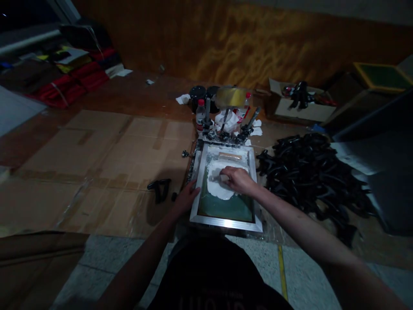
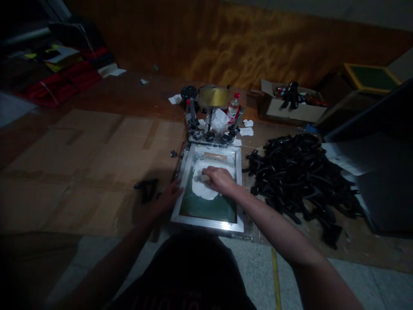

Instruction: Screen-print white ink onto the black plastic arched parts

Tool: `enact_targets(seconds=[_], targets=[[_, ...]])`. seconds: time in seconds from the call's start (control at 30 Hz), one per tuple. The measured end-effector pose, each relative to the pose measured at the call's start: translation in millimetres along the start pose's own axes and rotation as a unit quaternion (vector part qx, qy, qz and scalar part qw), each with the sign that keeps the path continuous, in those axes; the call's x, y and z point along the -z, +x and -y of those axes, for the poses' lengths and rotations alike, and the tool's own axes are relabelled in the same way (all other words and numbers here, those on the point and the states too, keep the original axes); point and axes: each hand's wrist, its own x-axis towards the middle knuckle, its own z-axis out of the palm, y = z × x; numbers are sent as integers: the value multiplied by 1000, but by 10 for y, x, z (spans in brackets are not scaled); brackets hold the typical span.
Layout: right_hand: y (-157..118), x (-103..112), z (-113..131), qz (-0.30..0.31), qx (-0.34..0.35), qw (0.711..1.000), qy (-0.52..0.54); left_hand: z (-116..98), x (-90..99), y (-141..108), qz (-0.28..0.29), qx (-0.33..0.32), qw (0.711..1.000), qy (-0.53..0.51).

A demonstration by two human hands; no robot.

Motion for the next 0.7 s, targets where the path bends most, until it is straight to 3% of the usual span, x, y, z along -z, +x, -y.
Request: enact_targets(seconds=[0.1,0.17,0.27,0.33,0.43,0.53,0.63,0.7], targets=[[317,323,-76,-58,-79,995,-36,-201,90,-73,8,5,1000,-23],[385,547,-257,-116,-121,984,-51,-392,165,-131,-17,-18,999,-29],[199,783,-748,-266,-194,944,-18,-750,268,-169,-59,-60,996,-25],[-25,784,-1083,-325,-262,909,15,-1024,313,-124,-70,-87,992,-59],[-292,476,-1261,-258,-315,912,48,-1437,336,36,-87,-141,975,-147],[-347,-47,-950,-141,-254,954,76,-1694,307,181,-99,-174,961,-192],[-262,-452,-444,-44,-172,982,58,-1599,153,163,-111,-156,957,-217],[-207,-576,-139,-17,-187,981,52,-1348,-60,41,-56,-57,971,-227]])
